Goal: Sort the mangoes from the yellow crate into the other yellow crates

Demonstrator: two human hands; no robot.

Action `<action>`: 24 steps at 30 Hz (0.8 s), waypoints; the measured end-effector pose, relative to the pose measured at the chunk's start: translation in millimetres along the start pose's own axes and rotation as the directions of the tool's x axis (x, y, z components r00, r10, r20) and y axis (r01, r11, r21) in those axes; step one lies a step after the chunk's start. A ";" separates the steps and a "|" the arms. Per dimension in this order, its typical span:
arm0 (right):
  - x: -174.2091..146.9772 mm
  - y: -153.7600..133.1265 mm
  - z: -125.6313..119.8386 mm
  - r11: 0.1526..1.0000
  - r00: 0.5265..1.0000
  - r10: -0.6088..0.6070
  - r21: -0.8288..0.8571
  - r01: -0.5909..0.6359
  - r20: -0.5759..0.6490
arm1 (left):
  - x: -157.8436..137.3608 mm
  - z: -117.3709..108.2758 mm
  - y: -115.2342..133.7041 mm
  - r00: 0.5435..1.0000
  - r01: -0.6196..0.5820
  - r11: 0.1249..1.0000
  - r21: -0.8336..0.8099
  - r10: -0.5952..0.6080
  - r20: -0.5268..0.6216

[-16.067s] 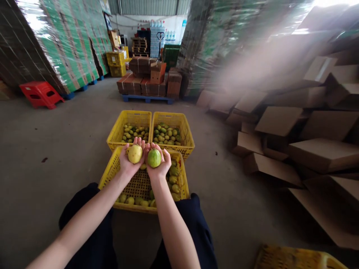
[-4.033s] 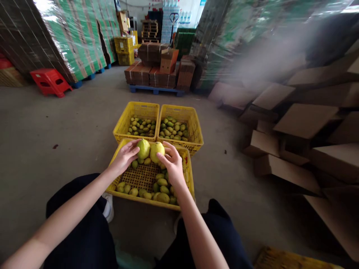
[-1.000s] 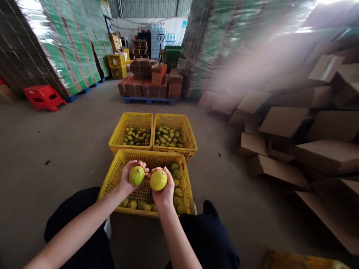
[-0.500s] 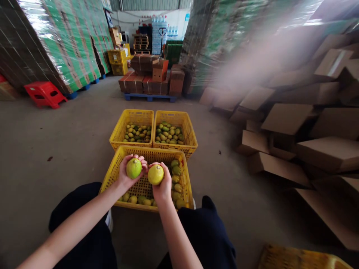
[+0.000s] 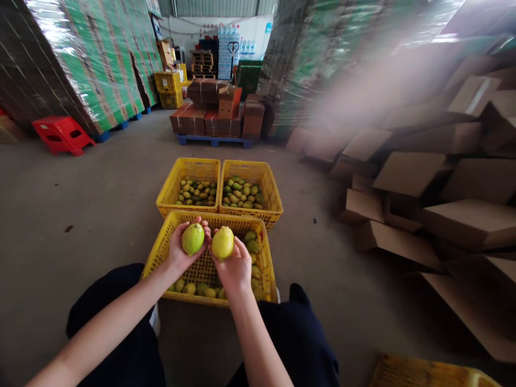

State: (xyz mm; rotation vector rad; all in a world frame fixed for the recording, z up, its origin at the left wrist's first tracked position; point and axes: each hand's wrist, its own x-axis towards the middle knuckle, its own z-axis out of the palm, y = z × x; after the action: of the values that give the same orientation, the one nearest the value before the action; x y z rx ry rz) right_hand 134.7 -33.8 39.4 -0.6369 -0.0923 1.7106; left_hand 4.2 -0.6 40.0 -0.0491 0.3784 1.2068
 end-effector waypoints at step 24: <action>21.8 4.7 2.4 0.951 0.950 -0.310 -0.002 0.310 -0.024 | 2.6 5.3 -5.5 0.996 -0.036 0.999 0.018 0.038 -0.085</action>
State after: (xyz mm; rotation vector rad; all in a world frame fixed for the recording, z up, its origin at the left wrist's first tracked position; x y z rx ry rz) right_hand 127.2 -14.1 31.8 -0.6068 -0.1654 1.3981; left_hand 11.5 1.0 43.3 -0.0796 0.4658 1.2404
